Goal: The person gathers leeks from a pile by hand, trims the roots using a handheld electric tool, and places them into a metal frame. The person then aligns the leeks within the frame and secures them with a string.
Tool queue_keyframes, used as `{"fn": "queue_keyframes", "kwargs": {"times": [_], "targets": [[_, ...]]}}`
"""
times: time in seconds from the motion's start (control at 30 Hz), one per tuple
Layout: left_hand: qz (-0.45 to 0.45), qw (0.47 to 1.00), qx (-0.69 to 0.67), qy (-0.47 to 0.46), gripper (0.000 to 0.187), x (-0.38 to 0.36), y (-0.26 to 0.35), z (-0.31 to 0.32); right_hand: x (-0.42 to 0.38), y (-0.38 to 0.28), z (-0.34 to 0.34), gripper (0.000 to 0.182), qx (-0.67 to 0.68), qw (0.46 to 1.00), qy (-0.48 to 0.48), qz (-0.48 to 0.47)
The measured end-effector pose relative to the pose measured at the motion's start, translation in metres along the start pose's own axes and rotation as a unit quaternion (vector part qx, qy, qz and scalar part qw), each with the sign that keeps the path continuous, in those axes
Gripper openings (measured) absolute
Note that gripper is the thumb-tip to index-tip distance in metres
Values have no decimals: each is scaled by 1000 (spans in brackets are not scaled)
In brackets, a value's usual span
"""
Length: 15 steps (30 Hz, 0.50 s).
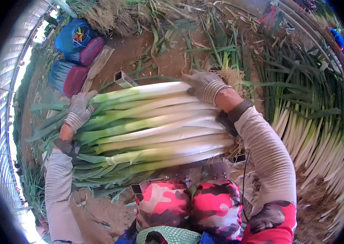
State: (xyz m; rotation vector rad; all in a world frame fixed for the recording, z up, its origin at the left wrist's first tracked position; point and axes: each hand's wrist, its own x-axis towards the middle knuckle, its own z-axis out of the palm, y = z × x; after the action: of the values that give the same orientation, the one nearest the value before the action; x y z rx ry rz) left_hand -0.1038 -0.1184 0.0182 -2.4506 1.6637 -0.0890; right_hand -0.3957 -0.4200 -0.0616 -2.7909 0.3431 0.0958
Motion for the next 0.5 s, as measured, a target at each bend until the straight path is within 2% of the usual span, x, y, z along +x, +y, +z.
{"fn": "queue_keyframes", "kwargs": {"times": [0.07,0.1,0.13,0.2,0.27,0.33,0.4,0.43,0.5], "targets": [[7,1000,27,13,43,-1,3,10,0,0,8,49,-1,1000,-2,18],[5,1000,15,25,43,2,3,13,-4,-2,6,49,29,999,17,-8],[20,999,-2,41,43,7,5,19,1,-1,4,50,16,999,-29,23],[33,996,-8,78,42,7,-4,28,-4,8,11,50,71,997,-6,13],[70,993,-41,91,40,-3,-4,12,-9,3,14,50,37,998,47,-29],[91,986,63,125,38,-4,-6,0,-7,0,19,48,12,996,77,-33],[6,995,-26,-94,41,19,-20,-18,-8,5,22,37,35,994,98,-44],[-34,976,-77,-201,42,31,-30,-22,-9,5,24,39,27,995,88,-38],[6,977,-52,-208,40,39,-54,-22,-9,3,22,43,7,997,69,-22]]}}
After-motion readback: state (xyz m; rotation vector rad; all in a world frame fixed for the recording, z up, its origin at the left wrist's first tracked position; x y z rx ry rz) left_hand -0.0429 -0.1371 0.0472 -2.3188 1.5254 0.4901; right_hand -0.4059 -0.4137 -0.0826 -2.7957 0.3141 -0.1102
